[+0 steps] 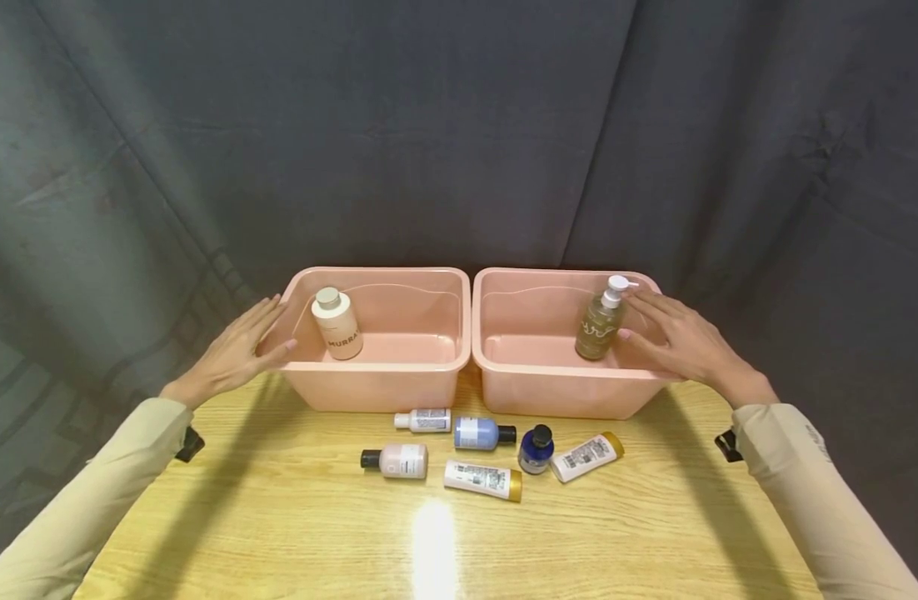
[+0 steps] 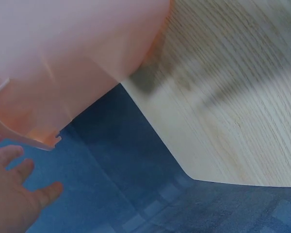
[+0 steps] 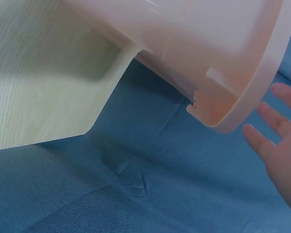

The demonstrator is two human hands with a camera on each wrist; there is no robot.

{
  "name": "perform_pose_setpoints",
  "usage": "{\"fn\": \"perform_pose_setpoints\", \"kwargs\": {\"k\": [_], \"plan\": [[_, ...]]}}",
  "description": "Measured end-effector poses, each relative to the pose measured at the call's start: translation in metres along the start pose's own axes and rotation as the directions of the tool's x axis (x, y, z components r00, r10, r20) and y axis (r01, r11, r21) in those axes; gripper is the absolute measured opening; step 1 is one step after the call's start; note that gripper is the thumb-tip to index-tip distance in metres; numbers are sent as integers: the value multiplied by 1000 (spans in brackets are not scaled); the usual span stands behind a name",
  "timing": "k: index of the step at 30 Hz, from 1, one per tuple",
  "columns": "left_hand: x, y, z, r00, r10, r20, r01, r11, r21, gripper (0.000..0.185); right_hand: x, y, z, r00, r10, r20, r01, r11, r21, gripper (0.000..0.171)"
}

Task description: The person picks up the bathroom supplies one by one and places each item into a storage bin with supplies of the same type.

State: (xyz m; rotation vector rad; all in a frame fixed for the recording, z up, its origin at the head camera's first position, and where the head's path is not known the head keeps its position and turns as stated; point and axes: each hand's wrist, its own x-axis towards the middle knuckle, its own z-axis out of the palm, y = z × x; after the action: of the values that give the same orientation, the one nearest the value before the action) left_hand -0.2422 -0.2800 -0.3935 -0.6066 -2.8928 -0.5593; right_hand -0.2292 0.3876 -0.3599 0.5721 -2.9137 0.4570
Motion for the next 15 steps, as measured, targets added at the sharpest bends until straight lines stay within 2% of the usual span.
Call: {"fn": "perform_pose_setpoints", "kwargs": {"k": [15], "plan": [[1, -1, 8, 1000, 11, -5, -11, 1000, 6, 82, -4, -7, 4, 1000, -6, 1, 6, 1000, 5, 72]]}}
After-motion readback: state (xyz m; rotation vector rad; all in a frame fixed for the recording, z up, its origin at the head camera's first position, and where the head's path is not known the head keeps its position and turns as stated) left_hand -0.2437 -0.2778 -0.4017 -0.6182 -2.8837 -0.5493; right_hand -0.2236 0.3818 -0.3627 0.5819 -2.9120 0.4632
